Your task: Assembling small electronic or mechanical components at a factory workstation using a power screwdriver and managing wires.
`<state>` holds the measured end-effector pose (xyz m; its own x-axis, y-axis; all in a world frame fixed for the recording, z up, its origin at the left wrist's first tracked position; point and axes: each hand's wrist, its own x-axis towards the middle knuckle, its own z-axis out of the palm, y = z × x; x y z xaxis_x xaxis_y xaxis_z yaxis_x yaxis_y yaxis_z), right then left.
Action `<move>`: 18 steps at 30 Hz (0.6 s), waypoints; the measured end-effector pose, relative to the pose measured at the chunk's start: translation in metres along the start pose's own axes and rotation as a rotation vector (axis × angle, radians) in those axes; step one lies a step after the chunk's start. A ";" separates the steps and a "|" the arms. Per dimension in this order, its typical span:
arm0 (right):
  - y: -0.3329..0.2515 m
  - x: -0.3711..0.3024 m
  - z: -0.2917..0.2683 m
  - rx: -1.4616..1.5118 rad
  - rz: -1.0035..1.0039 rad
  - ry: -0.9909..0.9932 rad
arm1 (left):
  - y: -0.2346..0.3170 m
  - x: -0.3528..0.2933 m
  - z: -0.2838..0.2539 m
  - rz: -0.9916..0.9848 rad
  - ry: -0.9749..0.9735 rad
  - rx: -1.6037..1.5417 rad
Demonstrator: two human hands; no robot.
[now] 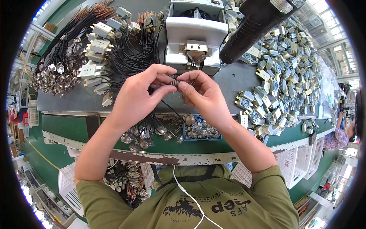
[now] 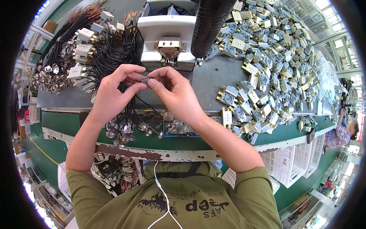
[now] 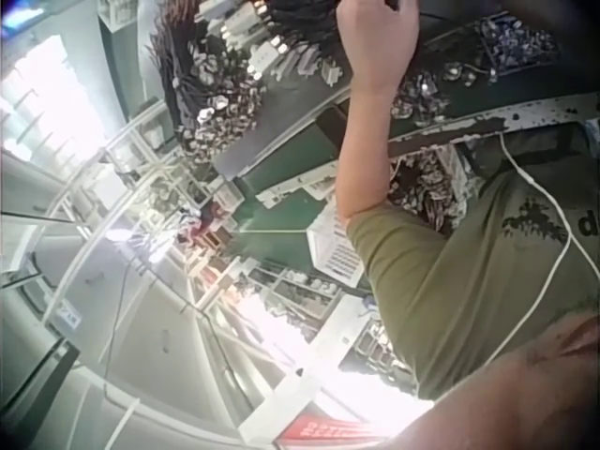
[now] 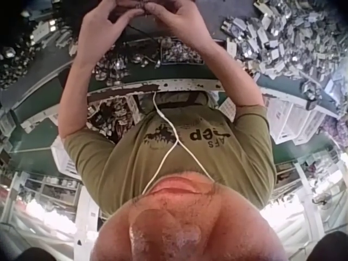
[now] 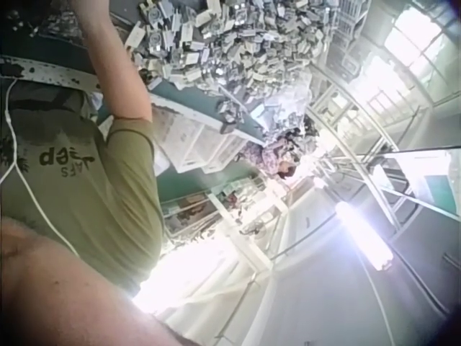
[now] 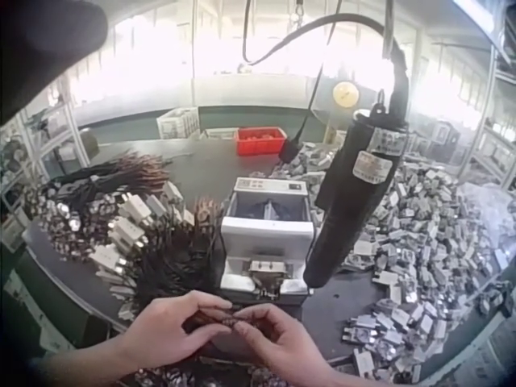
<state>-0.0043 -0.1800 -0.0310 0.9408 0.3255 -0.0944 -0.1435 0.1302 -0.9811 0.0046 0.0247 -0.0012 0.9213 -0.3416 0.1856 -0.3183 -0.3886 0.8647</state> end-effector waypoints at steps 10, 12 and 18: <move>0.005 0.002 0.002 -0.090 0.079 0.101 | 0.001 -0.001 -0.001 0.207 0.033 0.373; 0.005 0.003 0.002 -0.090 0.080 0.099 | 0.000 -0.001 -0.002 0.235 0.019 0.422; 0.004 0.001 0.000 -0.106 0.084 0.087 | 0.003 -0.001 0.001 0.188 0.077 0.356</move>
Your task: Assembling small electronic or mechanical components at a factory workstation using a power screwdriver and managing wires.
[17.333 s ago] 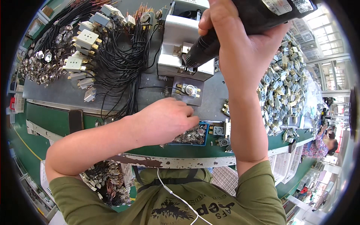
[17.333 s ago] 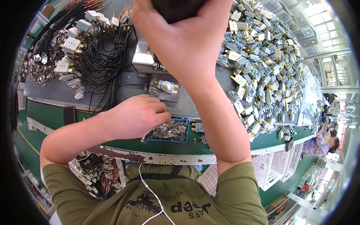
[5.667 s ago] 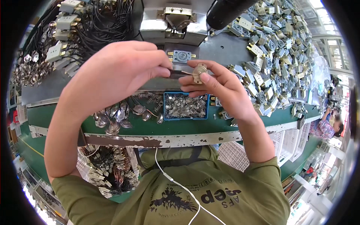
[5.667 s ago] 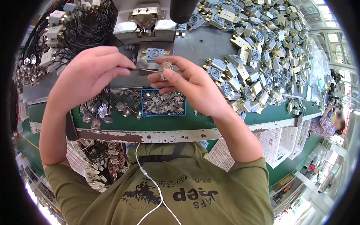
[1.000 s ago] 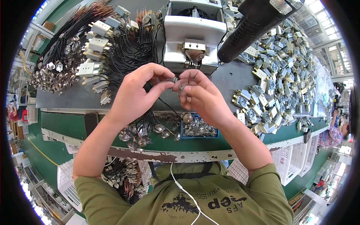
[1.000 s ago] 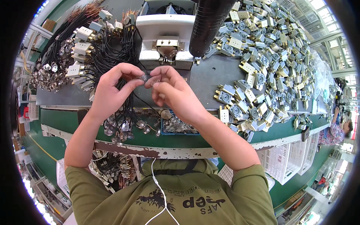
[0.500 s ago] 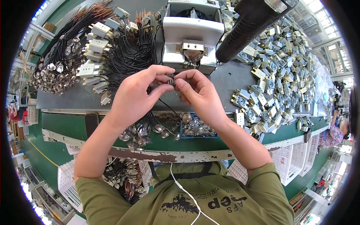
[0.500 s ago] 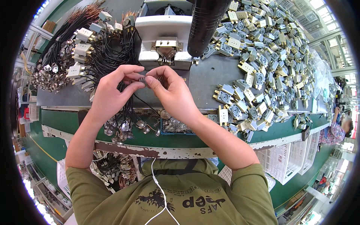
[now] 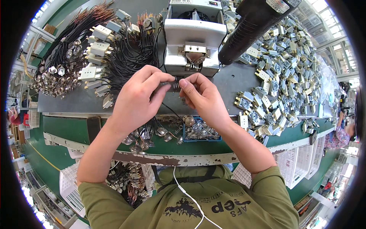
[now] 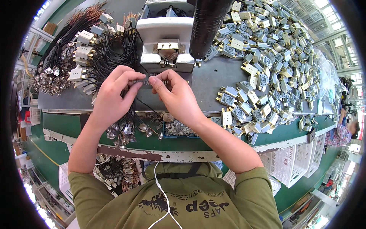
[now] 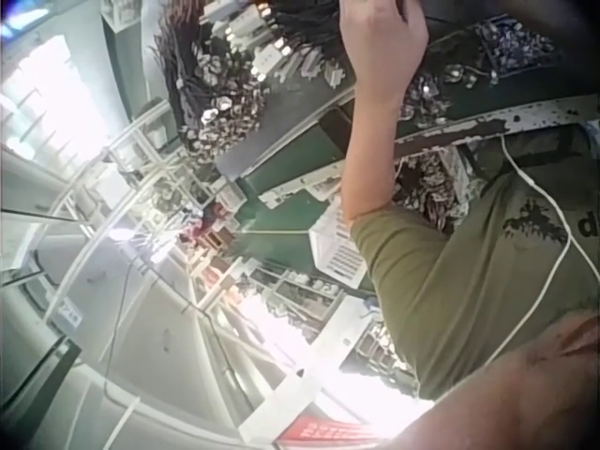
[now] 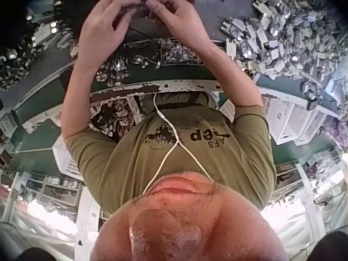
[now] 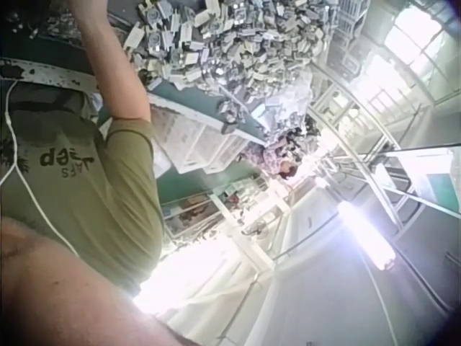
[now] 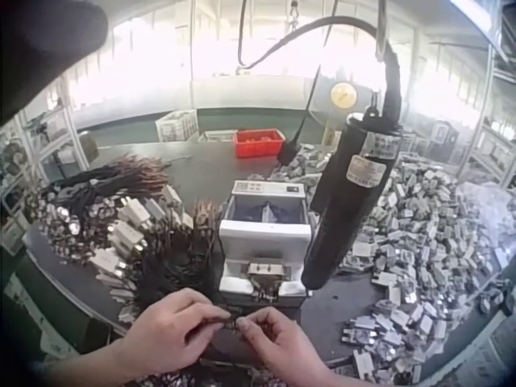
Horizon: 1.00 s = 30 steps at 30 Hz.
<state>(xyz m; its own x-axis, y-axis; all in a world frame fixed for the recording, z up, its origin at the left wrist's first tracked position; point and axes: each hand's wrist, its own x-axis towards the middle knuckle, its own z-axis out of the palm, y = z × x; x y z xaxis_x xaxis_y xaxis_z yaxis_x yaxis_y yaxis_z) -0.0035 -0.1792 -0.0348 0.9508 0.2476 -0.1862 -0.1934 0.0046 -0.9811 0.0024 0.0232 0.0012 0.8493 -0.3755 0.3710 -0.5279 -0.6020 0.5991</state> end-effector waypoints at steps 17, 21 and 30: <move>0.000 -0.003 0.000 0.173 -0.151 -0.065 | 0.008 0.004 -0.008 -0.112 -0.142 -0.073; 0.000 -0.008 -0.003 0.068 -0.090 -0.016 | 0.007 0.004 -0.015 -0.106 -0.175 -0.085; 0.001 -0.012 0.002 0.070 -0.171 0.021 | 0.006 0.001 -0.010 -0.039 -0.191 -0.096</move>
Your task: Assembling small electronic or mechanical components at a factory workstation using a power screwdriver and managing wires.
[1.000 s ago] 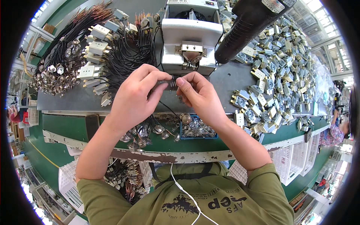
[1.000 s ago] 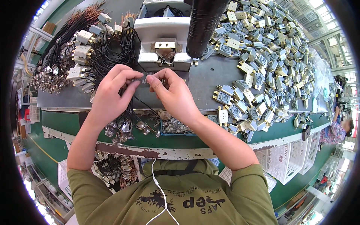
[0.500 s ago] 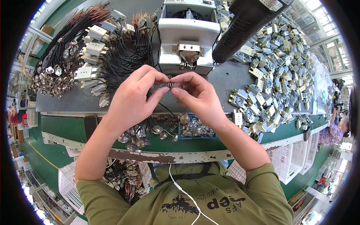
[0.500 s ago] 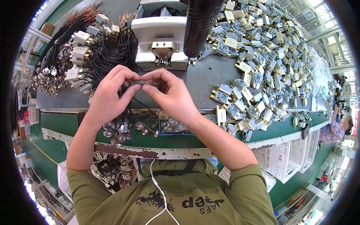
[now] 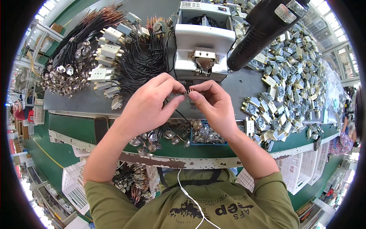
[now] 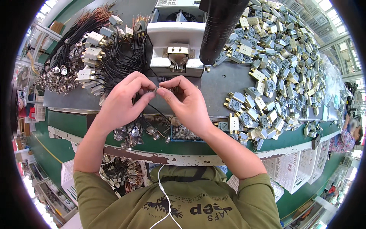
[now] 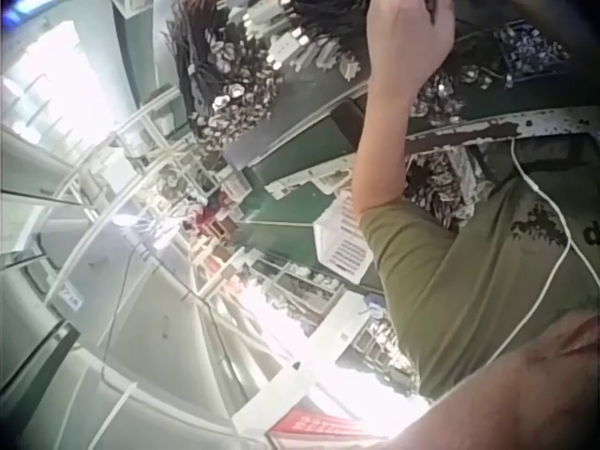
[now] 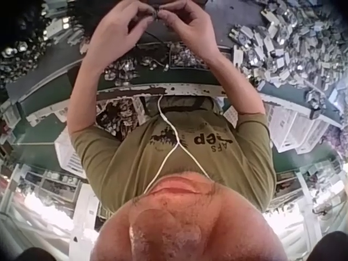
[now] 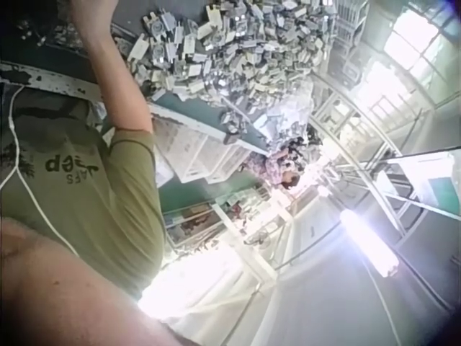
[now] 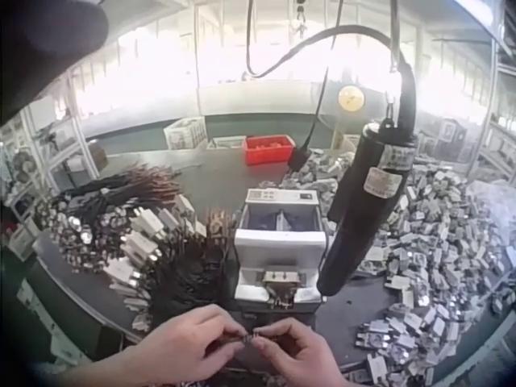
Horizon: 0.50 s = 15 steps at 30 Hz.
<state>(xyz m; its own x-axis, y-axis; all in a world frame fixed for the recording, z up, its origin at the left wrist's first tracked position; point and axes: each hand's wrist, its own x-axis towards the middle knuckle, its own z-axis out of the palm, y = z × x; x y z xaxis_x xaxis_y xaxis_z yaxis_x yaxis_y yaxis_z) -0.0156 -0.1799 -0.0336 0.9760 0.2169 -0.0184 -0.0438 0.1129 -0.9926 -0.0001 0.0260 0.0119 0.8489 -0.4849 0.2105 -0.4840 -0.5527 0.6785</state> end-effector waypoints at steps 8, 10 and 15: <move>0.008 -0.003 0.000 -0.051 -0.065 0.007 | 0.001 0.001 0.001 -0.028 0.020 0.017; 0.007 -0.003 0.001 -0.061 -0.031 0.027 | 0.002 0.001 0.001 -0.010 0.028 0.064; 0.005 -0.002 0.005 -0.032 0.100 0.053 | 0.014 0.002 0.001 0.152 0.078 0.304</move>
<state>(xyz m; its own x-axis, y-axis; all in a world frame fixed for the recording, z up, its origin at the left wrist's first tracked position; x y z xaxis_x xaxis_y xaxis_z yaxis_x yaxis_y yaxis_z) -0.0189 -0.1746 -0.0374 0.9770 0.1740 -0.1229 -0.1355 0.0625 -0.9888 -0.0051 0.0171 0.0212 0.7702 -0.5306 0.3540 -0.6374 -0.6603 0.3972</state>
